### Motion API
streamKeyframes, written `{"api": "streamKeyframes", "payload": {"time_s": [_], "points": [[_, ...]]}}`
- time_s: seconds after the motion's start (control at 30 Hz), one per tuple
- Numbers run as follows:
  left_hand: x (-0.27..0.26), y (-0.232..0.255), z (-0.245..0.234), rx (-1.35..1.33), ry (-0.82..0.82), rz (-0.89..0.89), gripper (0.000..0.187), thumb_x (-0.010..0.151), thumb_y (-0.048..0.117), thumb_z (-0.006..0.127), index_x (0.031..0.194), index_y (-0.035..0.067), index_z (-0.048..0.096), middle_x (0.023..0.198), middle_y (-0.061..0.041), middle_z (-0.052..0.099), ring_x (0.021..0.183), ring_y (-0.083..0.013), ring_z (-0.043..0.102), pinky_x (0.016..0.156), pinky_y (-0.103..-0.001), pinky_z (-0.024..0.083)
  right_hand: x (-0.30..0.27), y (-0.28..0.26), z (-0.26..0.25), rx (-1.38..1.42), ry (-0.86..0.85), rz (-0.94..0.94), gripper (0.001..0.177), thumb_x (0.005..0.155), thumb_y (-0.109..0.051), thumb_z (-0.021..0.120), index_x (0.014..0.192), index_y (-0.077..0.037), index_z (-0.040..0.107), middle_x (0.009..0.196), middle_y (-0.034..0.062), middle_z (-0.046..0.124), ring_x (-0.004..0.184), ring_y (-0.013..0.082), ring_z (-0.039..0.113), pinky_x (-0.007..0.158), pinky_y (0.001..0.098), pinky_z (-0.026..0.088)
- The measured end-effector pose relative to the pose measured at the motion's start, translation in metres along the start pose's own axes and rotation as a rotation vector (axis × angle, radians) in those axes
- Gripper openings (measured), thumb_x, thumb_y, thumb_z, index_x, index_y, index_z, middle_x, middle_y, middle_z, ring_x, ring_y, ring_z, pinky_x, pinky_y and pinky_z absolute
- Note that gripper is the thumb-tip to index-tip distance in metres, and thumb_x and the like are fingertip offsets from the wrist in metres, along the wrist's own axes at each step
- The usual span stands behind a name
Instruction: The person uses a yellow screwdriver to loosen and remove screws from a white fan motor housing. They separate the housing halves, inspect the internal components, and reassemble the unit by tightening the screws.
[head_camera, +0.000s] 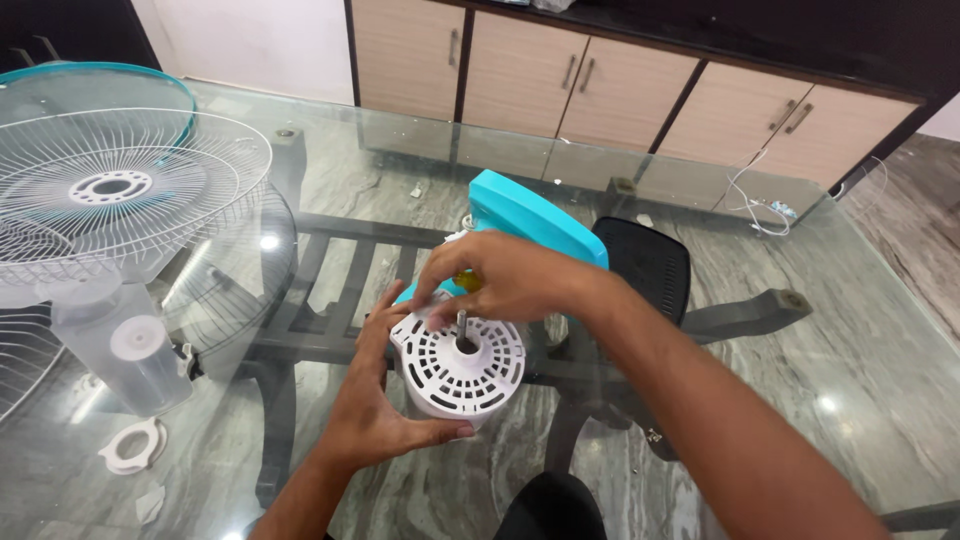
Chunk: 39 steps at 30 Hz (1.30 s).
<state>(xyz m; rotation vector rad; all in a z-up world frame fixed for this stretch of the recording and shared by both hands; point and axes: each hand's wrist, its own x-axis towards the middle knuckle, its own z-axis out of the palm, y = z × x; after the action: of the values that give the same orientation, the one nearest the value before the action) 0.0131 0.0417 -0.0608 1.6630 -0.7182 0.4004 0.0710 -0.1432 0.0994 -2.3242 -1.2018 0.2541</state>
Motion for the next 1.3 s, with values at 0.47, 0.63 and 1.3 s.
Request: {"api": "streamKeyframes", "payload": {"time_s": [0.47, 0.63, 1.3], "points": [[0.000, -0.008, -0.006, 0.106, -0.060, 0.074, 0.120, 0.050, 0.044, 0.102, 0.149, 0.006, 0.046, 0.159, -0.018, 0.048, 0.158, -0.0407, 0.030, 0.126, -0.054, 0.026, 0.035, -0.019, -0.004, -0.220, -0.315, 0.252, 0.053, 0.057, -0.031, 0.096, 0.101, -0.009, 0.075, 0.094, 0.0037, 0.077, 0.086, 0.0221, 0.075, 0.070, 0.0390, 0.058], [-0.003, -0.009, -0.005, 0.104, -0.063, 0.059, 0.125, 0.049, 0.046, 0.102, 0.151, 0.004, 0.043, 0.159, -0.020, 0.043, 0.155, -0.0415, 0.030, 0.124, -0.055, 0.025, 0.042, -0.027, -0.004, -0.366, -0.419, 0.255, 0.046, 0.059, -0.036, 0.094, 0.091, -0.010, 0.074, 0.085, 0.0012, 0.078, 0.080, 0.0208, 0.077, 0.066, 0.0391, 0.057], [-0.001, -0.007, -0.011, -0.085, -0.079, -0.037, 0.124, 0.047, 0.048, 0.101, 0.150, 0.006, 0.046, 0.164, -0.022, 0.036, 0.155, -0.0395, 0.035, 0.118, -0.051, 0.041, 0.030, -0.002, -0.002, -0.104, -0.254, 0.184, 0.035, 0.097, -0.038, 0.060, 0.114, -0.011, 0.075, 0.110, 0.0075, 0.074, 0.103, 0.0233, 0.070, 0.087, 0.0383, 0.055]]}}
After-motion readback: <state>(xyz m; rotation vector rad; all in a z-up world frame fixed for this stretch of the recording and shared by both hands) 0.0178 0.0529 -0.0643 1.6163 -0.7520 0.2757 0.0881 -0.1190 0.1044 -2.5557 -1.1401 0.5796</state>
